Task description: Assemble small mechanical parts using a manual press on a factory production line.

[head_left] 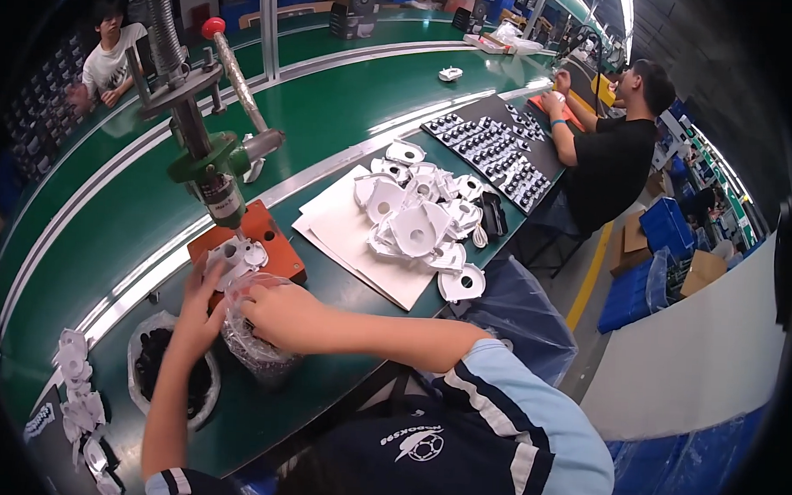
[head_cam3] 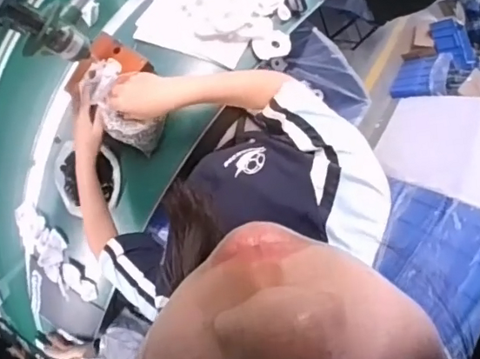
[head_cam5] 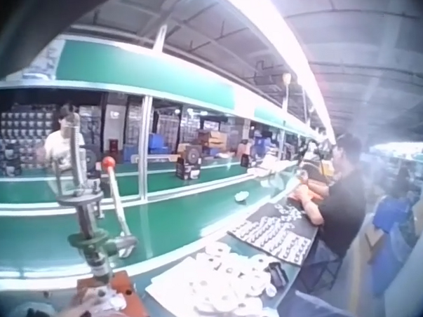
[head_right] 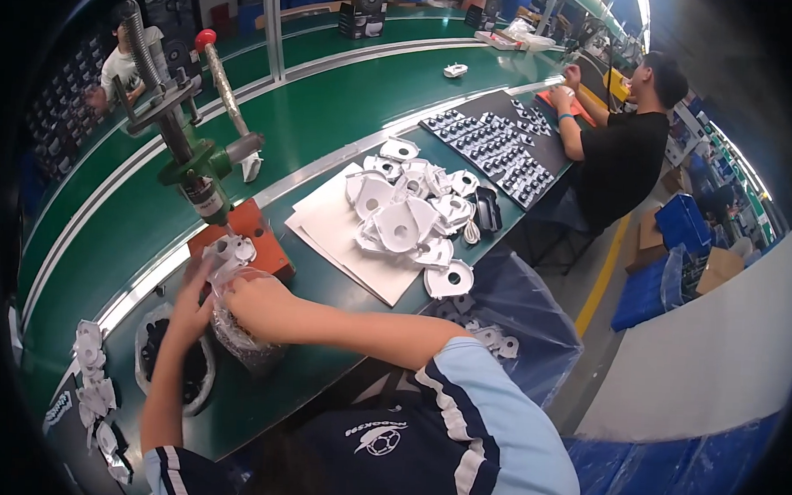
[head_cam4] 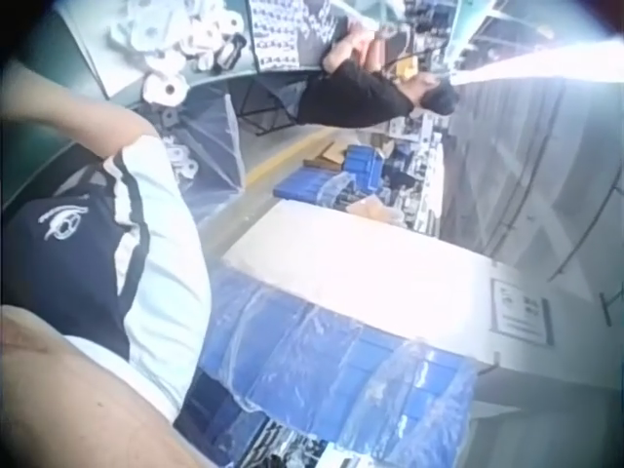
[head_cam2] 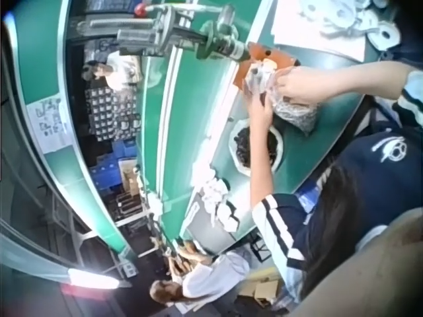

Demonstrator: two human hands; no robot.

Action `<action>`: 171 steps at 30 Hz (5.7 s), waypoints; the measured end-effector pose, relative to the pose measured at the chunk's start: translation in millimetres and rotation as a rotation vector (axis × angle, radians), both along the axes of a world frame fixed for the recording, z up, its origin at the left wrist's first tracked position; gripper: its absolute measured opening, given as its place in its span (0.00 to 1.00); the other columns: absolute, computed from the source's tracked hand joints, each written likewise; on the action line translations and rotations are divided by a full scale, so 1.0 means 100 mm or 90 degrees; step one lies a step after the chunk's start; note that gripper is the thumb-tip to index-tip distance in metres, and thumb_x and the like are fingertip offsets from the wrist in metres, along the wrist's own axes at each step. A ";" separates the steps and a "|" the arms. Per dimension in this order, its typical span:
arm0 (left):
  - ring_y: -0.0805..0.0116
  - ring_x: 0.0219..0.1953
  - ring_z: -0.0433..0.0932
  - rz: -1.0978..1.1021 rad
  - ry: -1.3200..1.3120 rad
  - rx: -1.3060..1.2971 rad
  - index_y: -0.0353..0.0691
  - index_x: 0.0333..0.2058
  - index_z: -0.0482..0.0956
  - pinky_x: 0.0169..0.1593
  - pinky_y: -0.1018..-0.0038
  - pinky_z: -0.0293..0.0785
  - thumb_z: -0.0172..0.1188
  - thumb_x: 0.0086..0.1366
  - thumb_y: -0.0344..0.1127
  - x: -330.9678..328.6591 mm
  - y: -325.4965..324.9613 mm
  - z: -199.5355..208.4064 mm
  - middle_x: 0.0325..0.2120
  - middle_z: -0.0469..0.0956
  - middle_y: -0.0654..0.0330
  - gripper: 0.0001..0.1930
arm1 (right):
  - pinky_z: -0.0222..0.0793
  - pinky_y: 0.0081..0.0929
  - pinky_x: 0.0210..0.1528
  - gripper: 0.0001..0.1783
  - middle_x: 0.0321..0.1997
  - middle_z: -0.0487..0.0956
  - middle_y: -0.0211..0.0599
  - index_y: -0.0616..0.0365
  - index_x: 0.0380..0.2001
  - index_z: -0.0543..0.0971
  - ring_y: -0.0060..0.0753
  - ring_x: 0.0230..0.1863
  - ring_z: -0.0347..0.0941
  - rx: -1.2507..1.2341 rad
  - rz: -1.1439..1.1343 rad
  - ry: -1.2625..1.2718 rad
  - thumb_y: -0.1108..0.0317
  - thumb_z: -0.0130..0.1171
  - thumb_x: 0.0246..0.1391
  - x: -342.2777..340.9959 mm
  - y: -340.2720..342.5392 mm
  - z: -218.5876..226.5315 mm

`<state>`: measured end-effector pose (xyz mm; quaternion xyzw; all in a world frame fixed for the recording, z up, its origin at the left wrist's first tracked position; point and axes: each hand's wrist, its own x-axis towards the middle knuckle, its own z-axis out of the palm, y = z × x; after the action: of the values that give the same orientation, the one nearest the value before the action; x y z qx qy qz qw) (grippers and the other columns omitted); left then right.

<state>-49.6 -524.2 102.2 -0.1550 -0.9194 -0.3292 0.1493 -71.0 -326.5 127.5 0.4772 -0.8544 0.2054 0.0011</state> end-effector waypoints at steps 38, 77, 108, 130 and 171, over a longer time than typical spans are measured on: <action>0.73 0.26 0.71 0.391 -0.089 0.093 0.35 0.37 0.73 0.31 0.78 0.67 0.53 0.55 0.27 1.21 -1.08 0.08 0.24 0.72 0.60 0.10 | 0.58 0.12 0.20 0.05 0.24 0.73 0.27 0.64 0.33 0.73 0.10 0.21 0.63 -0.241 0.031 -0.472 0.76 0.54 0.51 -0.28 0.17 0.18; 0.76 0.27 0.74 0.030 -0.336 0.160 0.38 0.32 0.79 0.29 0.80 0.67 0.62 0.53 0.37 -1.09 -0.14 0.32 0.25 0.77 0.62 0.11 | 0.65 0.18 0.27 0.09 0.22 0.74 0.32 0.67 0.31 0.77 0.20 0.24 0.69 -0.209 -0.063 -0.495 0.75 0.53 0.46 -1.60 0.38 0.09; 0.52 0.39 0.74 0.067 0.026 -0.045 0.32 0.33 0.74 0.43 0.64 0.70 0.52 0.50 0.26 -0.27 -0.10 -0.06 0.32 0.75 0.48 0.09 | 0.60 0.14 0.21 0.17 0.28 0.75 0.34 0.60 0.40 0.70 0.18 0.22 0.66 -0.089 0.039 -0.799 0.80 0.57 0.44 -1.73 -0.20 0.00; 0.55 0.50 0.69 0.031 0.138 -0.223 0.32 0.29 0.71 0.45 0.64 0.72 0.54 0.49 0.26 -0.23 0.01 -0.18 0.40 0.73 0.51 0.07 | 0.69 0.26 0.37 0.15 0.37 0.77 0.34 0.56 0.41 0.74 0.25 0.36 0.72 -0.051 -0.029 -0.292 0.70 0.59 0.46 -2.13 -0.22 0.22; 0.49 0.52 0.65 0.409 0.038 -0.210 0.48 0.50 0.69 0.53 0.55 0.59 0.58 0.50 0.52 -0.67 -0.95 0.16 0.49 0.67 0.48 0.28 | 0.58 0.46 0.54 0.27 0.51 0.68 0.49 0.54 0.46 0.72 0.54 0.54 0.60 0.276 -0.228 0.035 0.64 0.64 0.38 -0.57 1.79 0.11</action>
<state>-116.9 -619.6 118.0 0.1106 -0.9572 -0.1076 0.2450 -128.4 -147.5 138.3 0.3129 -0.9489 0.0010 -0.0414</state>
